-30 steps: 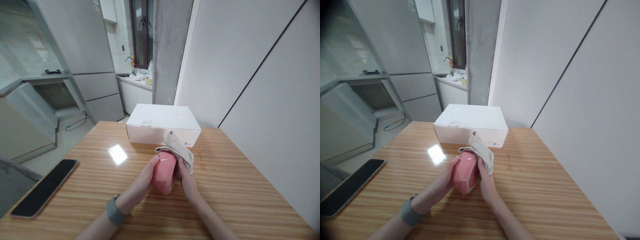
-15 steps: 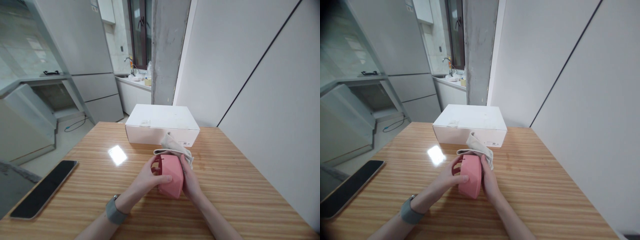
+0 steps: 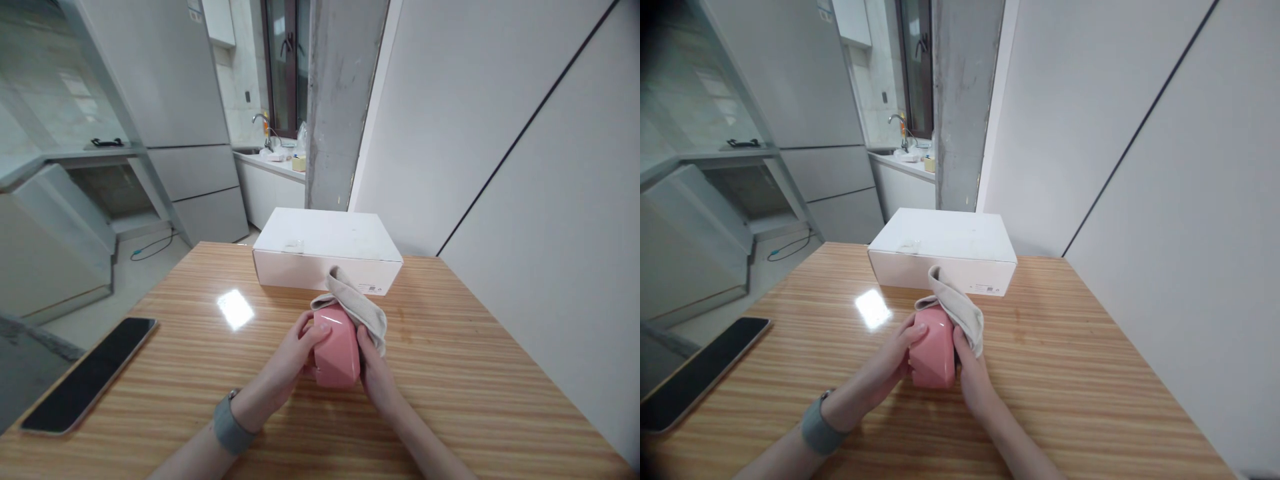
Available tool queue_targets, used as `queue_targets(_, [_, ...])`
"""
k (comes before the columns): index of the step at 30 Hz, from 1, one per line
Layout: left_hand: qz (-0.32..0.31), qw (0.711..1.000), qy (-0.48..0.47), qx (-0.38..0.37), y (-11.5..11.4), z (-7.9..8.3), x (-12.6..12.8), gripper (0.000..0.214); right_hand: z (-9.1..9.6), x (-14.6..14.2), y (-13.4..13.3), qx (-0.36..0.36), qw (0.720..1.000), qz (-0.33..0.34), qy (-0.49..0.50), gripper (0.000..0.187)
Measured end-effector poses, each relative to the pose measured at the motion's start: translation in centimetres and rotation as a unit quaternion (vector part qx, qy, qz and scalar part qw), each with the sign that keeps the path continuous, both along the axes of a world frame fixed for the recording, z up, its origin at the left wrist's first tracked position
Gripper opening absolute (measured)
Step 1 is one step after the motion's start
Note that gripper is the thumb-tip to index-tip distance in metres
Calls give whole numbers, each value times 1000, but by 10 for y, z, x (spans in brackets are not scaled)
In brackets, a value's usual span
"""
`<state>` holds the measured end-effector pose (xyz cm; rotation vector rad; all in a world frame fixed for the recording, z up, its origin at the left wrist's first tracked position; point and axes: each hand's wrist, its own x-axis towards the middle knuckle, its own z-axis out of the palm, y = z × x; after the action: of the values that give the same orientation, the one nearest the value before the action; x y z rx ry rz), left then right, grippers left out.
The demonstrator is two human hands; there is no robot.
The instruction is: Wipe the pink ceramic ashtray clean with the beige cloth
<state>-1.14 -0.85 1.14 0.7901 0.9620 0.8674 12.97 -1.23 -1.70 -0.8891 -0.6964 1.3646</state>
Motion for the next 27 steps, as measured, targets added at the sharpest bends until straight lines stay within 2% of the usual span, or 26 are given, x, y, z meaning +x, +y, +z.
queue_targets(3, [1, 1000, 1, 16, -2, 0, 0, 71, 4, 1, 5, -32, 999, -8, 4, 48])
queue_targets(6, [-27, 997, -25, 64, -4, 1, 0, 96, 12, 3, 9, -69, 997, 4, 25, 46])
queue_targets(9, [-35, 995, -1, 97, -4, 3, 0, 115, 17, 5, 9, -70, 996, 16, 50, 43])
queue_targets(12, [-29, 992, 46, 116, -4, 4, 0, 109, 20, 4, 7, -70, 996, 16, 58, 44])
queue_targets(16, [-6, 989, 37, 140, -5, 6, 1, 102, 24, 1, 5, -67, 996, 17, 49, 48])
queue_targets(20, [17, 989, 53, 136, -6, 8, 3, 94, 27, -1, 3, -72, 995, 46, 51, 49])
queue_targets(24, [33, 989, 59, 128, -2, 5, 1, 86, 19, -1, 2, -60, 996, 40, 47, 50])
queue_targets(27, [38, 995, 53, 79, 1, -1, 0, 79, 7, 0, 3, -39, 999, 1, 16, 49])
